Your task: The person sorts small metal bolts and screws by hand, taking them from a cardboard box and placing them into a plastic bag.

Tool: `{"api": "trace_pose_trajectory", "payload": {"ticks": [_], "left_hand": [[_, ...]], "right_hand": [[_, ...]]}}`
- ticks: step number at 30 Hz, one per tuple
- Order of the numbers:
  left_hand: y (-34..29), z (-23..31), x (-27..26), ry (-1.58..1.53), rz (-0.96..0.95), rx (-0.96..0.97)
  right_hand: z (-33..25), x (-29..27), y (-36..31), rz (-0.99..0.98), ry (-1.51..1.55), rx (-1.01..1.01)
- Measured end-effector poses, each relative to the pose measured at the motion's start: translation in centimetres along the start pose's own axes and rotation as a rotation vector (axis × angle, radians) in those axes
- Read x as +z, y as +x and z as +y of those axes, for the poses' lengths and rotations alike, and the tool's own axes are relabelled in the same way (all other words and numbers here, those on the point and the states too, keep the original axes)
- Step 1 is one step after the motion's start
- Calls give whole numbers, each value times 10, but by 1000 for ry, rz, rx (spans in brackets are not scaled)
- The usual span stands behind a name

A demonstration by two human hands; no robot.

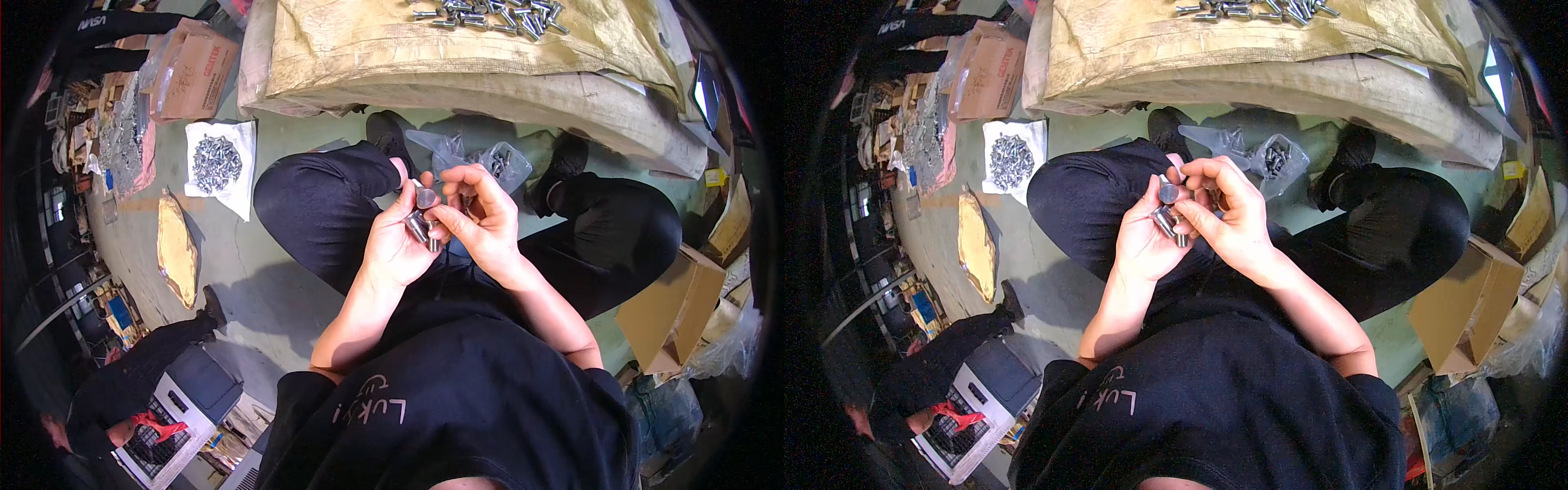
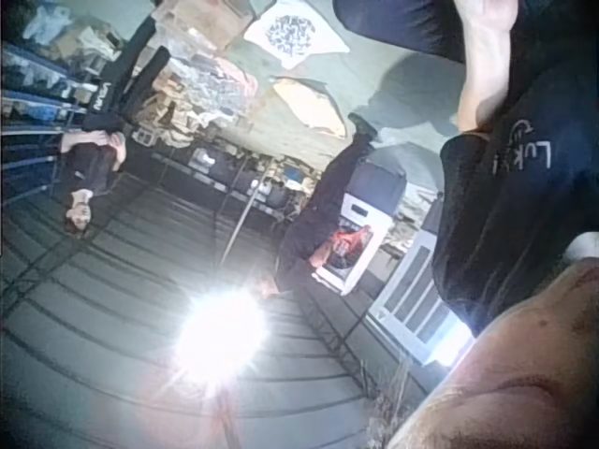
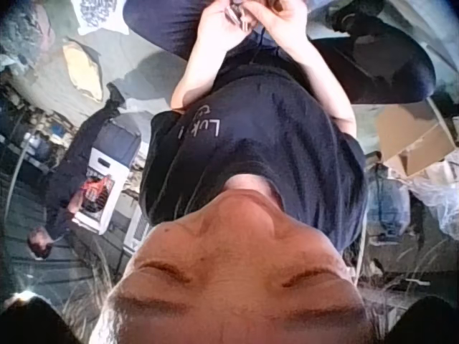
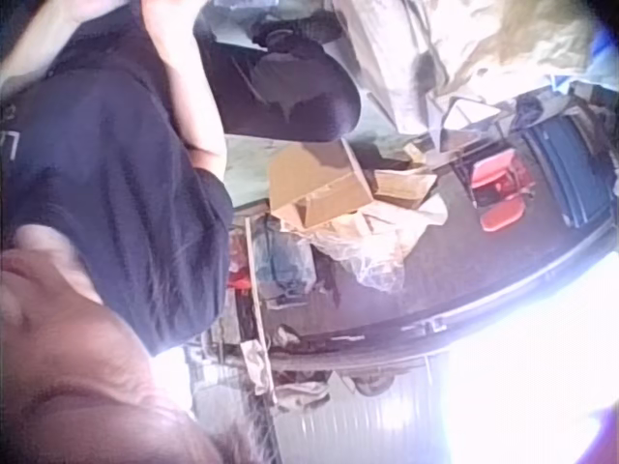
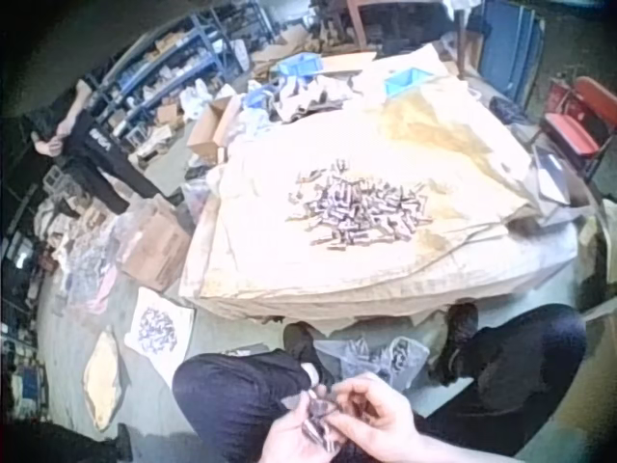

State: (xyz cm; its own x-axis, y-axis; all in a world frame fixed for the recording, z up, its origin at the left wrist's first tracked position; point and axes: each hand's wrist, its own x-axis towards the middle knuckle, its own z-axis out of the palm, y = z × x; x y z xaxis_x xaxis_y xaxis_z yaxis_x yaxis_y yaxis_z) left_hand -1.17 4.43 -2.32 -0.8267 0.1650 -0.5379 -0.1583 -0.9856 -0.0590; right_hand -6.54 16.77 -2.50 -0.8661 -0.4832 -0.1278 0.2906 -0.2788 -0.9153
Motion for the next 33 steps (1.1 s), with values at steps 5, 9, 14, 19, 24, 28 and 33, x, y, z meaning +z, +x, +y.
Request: {"api": "trace_pose_trajectory", "payload": {"ticks": [5,9,14,19,24,28,33], "left_hand": [[-1,-1,2,-35,17,-63],[-4,-1,4,-12,54,-84],[-3,0,1,-22,48,-104],[-1,-1,4,-5,32,-118],[-2,-3,-2,79,31,-63],[-13,7,10,57,65,20],[-84,66,25,161,-230,409]], "right_hand": [[2,3,0,29,54,-42],[6,1,2,-1,-61,-121],[6,1,5,2,-151,-180],[4,2,6,38,-214,-196],[-2,0,5,32,-255,-162],[-9,5,5,15,425,74],[-73,65,-9,-518,1224,522]]}}
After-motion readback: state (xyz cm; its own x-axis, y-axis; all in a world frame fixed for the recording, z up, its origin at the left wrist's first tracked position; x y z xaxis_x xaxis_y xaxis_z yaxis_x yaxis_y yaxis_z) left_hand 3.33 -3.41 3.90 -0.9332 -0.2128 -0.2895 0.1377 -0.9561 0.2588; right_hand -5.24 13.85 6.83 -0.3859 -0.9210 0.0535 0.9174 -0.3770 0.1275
